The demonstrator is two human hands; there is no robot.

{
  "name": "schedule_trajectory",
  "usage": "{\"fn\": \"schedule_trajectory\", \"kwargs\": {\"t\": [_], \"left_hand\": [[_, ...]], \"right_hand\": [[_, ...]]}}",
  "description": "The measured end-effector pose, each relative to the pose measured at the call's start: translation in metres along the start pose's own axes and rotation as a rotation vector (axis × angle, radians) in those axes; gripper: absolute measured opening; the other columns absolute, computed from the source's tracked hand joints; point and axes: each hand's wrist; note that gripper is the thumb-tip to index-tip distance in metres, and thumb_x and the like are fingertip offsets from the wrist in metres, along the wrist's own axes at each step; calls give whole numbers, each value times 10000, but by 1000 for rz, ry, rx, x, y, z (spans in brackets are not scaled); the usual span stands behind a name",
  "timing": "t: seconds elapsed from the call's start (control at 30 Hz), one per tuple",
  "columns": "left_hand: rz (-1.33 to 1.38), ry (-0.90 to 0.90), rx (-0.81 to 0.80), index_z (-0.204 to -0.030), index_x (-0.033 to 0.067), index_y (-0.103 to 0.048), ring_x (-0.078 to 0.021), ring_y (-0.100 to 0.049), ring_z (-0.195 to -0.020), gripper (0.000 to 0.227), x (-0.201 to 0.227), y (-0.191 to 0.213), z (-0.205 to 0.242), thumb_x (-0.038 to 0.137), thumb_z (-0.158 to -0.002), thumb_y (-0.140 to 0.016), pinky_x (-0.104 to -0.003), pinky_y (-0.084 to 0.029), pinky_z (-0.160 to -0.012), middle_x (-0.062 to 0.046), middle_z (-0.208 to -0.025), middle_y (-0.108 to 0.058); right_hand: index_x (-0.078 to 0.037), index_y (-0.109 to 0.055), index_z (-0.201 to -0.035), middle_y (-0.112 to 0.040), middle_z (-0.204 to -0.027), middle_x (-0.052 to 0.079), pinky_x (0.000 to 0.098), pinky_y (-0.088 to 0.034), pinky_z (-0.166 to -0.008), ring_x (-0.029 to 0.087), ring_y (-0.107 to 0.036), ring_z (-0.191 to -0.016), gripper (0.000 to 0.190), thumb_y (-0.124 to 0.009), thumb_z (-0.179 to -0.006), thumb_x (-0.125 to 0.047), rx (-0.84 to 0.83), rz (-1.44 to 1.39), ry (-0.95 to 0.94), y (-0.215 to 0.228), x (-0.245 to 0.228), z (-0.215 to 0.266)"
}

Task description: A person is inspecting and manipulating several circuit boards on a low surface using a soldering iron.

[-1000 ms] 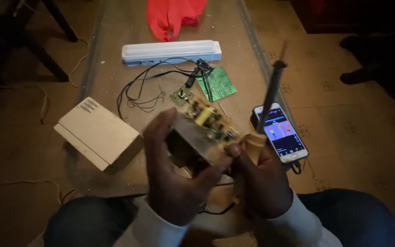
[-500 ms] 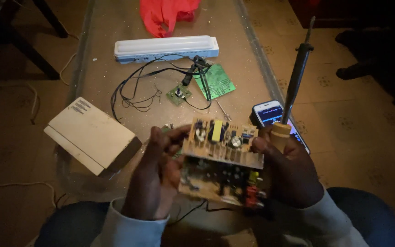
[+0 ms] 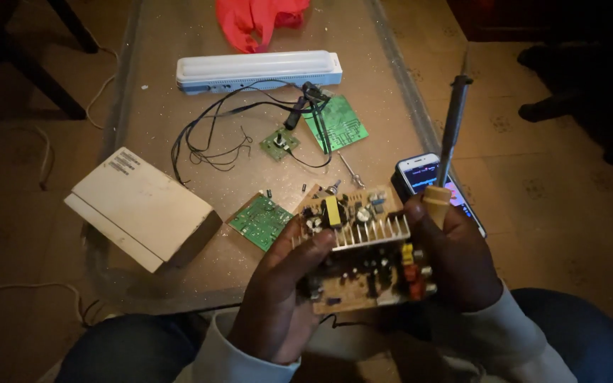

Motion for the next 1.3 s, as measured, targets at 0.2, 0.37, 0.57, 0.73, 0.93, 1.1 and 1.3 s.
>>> {"fn": "schedule_trajectory", "kwargs": {"t": [0.2, 0.37, 0.57, 0.73, 0.93, 1.1, 1.3], "left_hand": [[142, -54, -46, -1123, 23, -476, -224, -633, -824, 157, 0, 5, 2, 52, -984, -541, -431, -598, -784, -138, -971, -581], [60, -12, 29, -1244, 3, -488, -256, -637, -850, 269, 6, 1, 2, 79, -987, -508, -417, -576, -757, -187, -1023, -614], [-308, -150, 23, -1237, -76, -565, -199, -681, -769, 522, 11, 1, 1, 339, -923, -611, -291, -541, -654, -193, -997, -723], [-422, -194, 37, -1171, -71, -585, -235, -676, -831, 473, 15, 3, 1, 339, -935, -580, -360, -554, -760, -211, -990, -723], [-481, -239, 42, -1205, -50, -632, -287, -741, -995, 604, 14, 3, 0, 430, -839, -662, -406, -569, -933, -237, -1097, -775], [-476, -234, -2, -1150, -56, -605, -255, -710, -849, 476, 13, 7, -1, 338, -886, -655, -374, -568, -817, -223, -989, -752], [-546, -197, 66, -1163, -41, -655, -161, -534, -672, 547, 13, 8, -2, 403, -842, -674, -306, -414, -636, -138, -859, -684]], "right_hand": [[50, -659, -1003, -618, -792, 138, 308, -412, -574, 194, -531, -598, 469, -579, -1003, -412, -3, -334, 14, 0, 12, -10], [60, -632, -1137, -643, -914, 188, 338, -453, -612, 227, -574, -684, 472, -537, -1027, -389, -9, -435, -58, 0, 7, -8], [27, -579, -1180, -596, -962, 132, 327, -456, -707, 186, -561, -791, 387, -542, -1037, -331, -75, -521, -31, 3, 12, -9], [50, -601, -1159, -599, -986, 154, 310, -447, -679, 193, -547, -787, 378, -585, -1007, -295, -69, -534, -28, 4, 16, -10], [22, -607, -1075, -679, -949, 171, 326, -453, -662, 208, -572, -738, 241, -576, -1020, -211, 34, -422, 20, 1, 12, -8], [10, -603, -1097, -654, -933, 156, 347, -475, -693, 228, -587, -759, 232, -537, -1024, -201, 97, -280, 69, -7, -2, 2], [-8, -597, -988, -577, -665, 66, 286, -396, -459, 162, -484, -450, 280, -531, -1031, -276, 90, -220, 161, -15, -9, 12]]}}
Point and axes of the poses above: each hand's wrist, its own z-axis away from the middle knuckle, its own y-axis out of the back of the hand, x = y × z
